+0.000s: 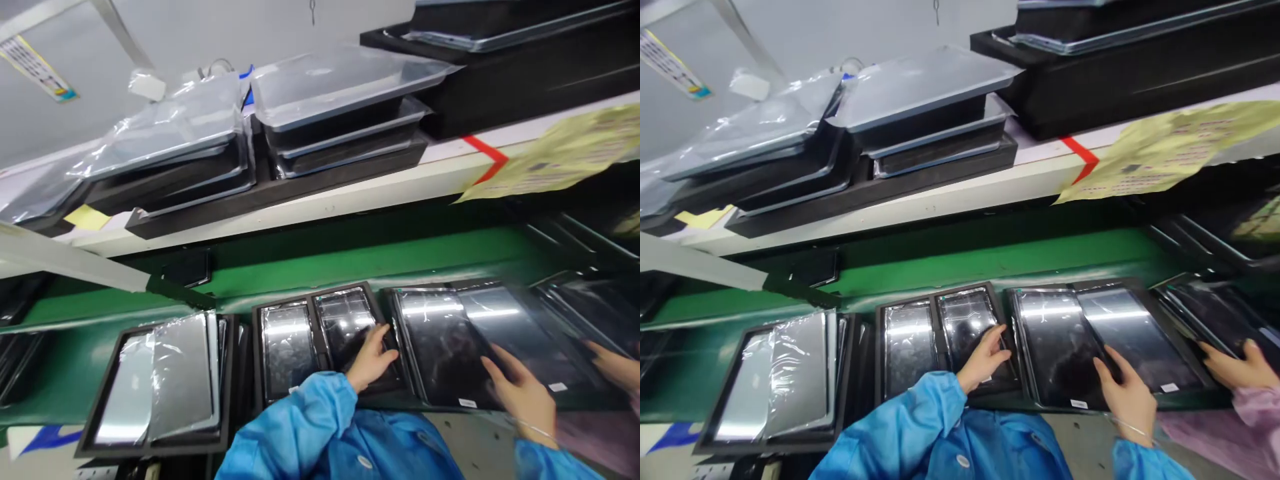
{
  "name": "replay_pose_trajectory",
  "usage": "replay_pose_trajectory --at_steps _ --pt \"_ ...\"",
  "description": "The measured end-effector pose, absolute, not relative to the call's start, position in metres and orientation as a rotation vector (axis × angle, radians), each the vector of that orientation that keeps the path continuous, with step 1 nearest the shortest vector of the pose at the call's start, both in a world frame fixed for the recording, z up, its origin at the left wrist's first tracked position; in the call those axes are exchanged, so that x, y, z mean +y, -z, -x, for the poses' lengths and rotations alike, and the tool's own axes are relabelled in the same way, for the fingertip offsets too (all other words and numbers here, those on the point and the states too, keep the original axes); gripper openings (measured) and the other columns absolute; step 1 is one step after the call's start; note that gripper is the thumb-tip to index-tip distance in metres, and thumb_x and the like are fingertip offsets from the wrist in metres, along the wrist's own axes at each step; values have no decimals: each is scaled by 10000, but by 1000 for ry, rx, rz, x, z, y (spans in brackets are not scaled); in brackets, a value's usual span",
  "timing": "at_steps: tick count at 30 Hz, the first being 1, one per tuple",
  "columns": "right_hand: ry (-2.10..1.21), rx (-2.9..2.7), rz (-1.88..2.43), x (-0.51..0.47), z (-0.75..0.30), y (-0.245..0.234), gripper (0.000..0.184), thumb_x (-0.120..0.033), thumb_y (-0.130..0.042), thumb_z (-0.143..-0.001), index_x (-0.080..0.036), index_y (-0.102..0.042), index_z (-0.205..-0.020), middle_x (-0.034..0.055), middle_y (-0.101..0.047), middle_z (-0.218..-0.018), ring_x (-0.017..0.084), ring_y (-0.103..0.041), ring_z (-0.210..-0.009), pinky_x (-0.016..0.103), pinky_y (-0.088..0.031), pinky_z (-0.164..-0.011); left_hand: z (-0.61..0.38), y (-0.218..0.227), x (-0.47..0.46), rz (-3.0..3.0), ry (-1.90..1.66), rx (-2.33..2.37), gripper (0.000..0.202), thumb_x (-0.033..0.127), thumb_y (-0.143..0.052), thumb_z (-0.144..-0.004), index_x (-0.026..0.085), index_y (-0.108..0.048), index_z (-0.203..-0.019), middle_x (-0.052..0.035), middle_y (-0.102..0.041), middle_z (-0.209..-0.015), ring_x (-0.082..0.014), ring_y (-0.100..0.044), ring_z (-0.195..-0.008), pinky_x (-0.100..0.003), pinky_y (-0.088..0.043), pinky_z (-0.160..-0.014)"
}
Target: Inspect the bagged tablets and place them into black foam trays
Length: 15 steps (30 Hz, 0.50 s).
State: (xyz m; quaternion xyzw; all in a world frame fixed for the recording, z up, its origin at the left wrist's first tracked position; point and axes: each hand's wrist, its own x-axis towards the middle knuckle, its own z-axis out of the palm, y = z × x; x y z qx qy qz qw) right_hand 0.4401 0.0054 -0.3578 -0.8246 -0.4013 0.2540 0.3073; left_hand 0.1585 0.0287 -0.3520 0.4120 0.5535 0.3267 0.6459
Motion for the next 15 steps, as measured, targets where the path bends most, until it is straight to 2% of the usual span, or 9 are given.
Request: replay_pose_trajectory --at_steps 2,4,6,7,8,10,12,15 --pt "-586 -1239 2098 11 -405 352 689 -595 -448 -851 -148 -638 -1341 241 -624 -1414 425 -556 -1355 596 -427 -1145 -122 347 18 -1022 -789 1449 611 145 -687 -805 232 -630 -1407 -107 -451 -1639 -267 -346 -1561 -401 -234 -1297" --pt "-623 -1483 1936 16 -353 356 627 -566 -368 -939 -170 -633 -1346 171 -620 -1446 338 -538 -1392 494 -398 -1199 -87 347 8 -1060 -808 1712 644 179 -628 -864 209 -524 -1499 -113 -231 -1741 -282 -100 -1635 -460 -97 -1322" --pt "-716 -1728 1789 19 -292 369 558 -513 -341 -983 -220 -659 -1335 112 -611 -1477 293 -528 -1408 440 -402 -1200 -57 354 -2 -1058 -765 1967 734 226 -632 -873 173 -406 -1569 -148 -28 -1773 -343 141 -1623 -615 -3 -1286" --pt "-738 -1825 1751 20 -262 378 550 -493 -377 -973 -213 -656 -1356 121 -579 -1514 315 -473 -1455 468 -385 -1208 -46 358 -6 -1051 -725 2072 786 251 -657 -859 154 -369 -1584 -180 17 -1768 -384 211 -1599 -703 22 -1243" --pt "-747 -1900 1746 20 -234 387 565 -482 -452 -953 -183 -629 -1399 151 -523 -1564 368 -374 -1515 531 -341 -1222 -37 363 -10 -1048 -680 2158 834 274 -688 -839 141 -349 -1590 -213 24 -1760 -422 239 -1582 -773 33 -1195" --pt "-737 -2009 1786 20 -191 405 673 -441 -617 -891 -117 -548 -1477 235 -378 -1641 463 -183 -1566 668 -224 -1222 -27 371 -14 -1058 -594 2268 904 303 -750 -792 143 -353 -1589 -252 -28 -1747 -473 206 -1577 -838 44 -1134" --pt "-712 -2084 1851 23 -166 418 869 -376 -768 -792 -65 -448 -1537 315 -219 -1676 520 -29 -1564 766 -92 -1189 -24 376 -15 -1083 -535 2320 930 287 -794 -756 163 -386 -1583 -255 -85 -1741 -485 147 -1586 -830 72 -1130" --pt "-685 -2155 1936 29 -155 428 1108 -331 -888 -674 -57 -331 -1592 375 -56 -1675 537 94 -1547 826 30 -1128 -27 377 -11 -1099 -502 2345 924 245 -841 -717 186 -458 -1556 -256 -128 -1733 -497 95 -1590 -808 102 -1137"
